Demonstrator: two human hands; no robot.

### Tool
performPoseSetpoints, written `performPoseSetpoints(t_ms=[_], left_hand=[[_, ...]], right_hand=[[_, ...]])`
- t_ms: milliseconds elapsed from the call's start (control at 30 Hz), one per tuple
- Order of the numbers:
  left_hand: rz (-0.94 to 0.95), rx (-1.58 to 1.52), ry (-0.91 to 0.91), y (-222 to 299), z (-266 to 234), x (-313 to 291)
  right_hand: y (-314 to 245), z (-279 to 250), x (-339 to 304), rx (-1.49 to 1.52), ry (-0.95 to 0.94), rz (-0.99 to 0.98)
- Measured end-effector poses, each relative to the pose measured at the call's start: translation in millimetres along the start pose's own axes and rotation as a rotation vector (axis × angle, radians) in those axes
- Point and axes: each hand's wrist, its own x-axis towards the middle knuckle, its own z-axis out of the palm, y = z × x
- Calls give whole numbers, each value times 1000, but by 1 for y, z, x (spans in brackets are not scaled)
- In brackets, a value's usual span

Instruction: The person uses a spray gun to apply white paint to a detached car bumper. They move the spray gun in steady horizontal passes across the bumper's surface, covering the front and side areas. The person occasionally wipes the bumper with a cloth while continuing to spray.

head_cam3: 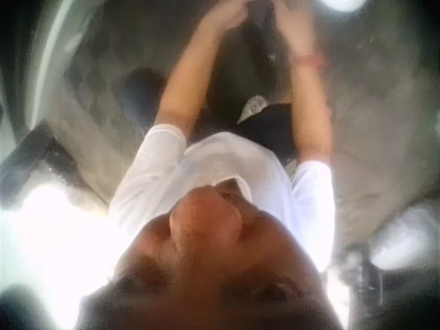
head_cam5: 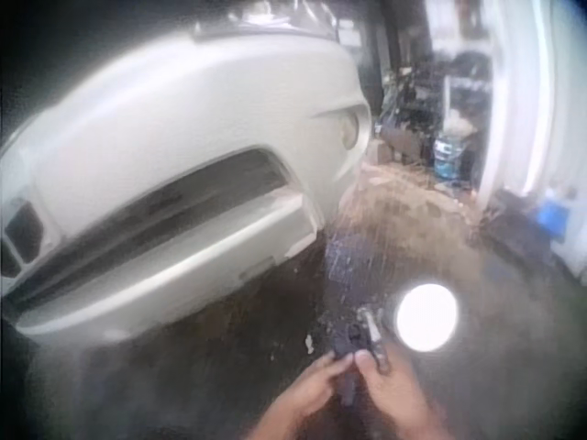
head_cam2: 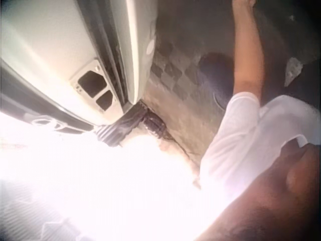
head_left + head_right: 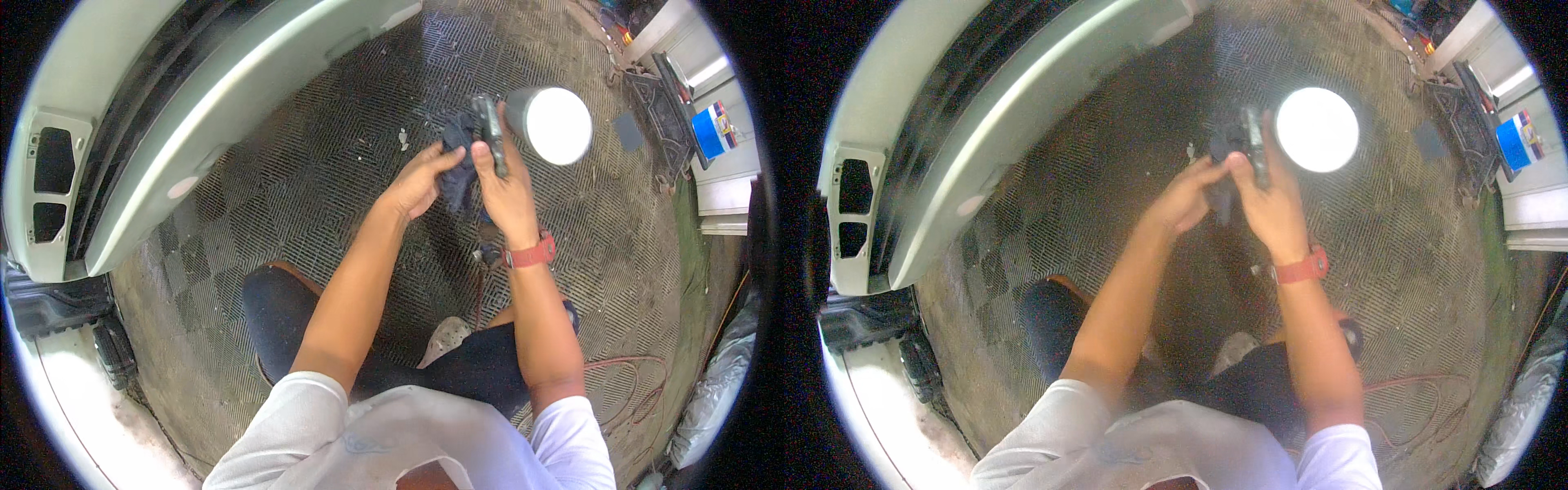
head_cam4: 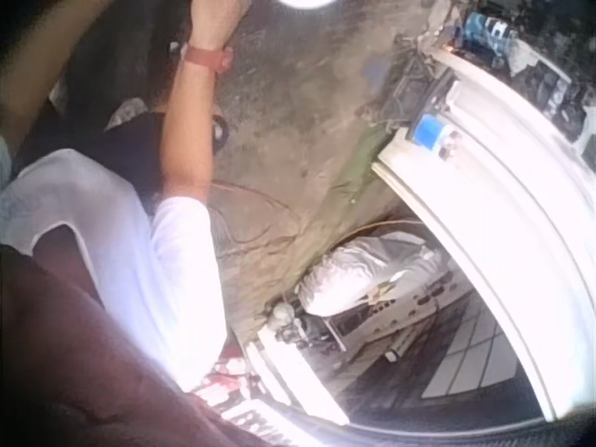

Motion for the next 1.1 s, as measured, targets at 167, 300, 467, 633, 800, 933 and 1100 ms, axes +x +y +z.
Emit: performPoseSetpoints(t_ms=[167, 300, 467, 633, 800, 933, 1100], left_hand=[[169, -663, 241, 20, -54, 81], [549, -852, 189, 75, -76, 165], [1013, -832, -776, 165, -153, 199], [799, -1311, 136, 143, -46, 203], [992, -1148, 68, 150, -94, 128], [967, -1238, 15, 146, -146, 47], [1008, -1161, 379, 146, -163, -31]], right_hand=[[-31, -17, -10, 109, 85, 208], [-53, -16, -23, 185, 115, 257], [-82, 28, -30, 264, -38, 219], [-60, 9, -31, 115, 17, 287], [-70, 22, -30, 171, -17, 258], [-71, 40, -26, 310, -117, 236], [-73, 71, -33, 476, -334, 212]])
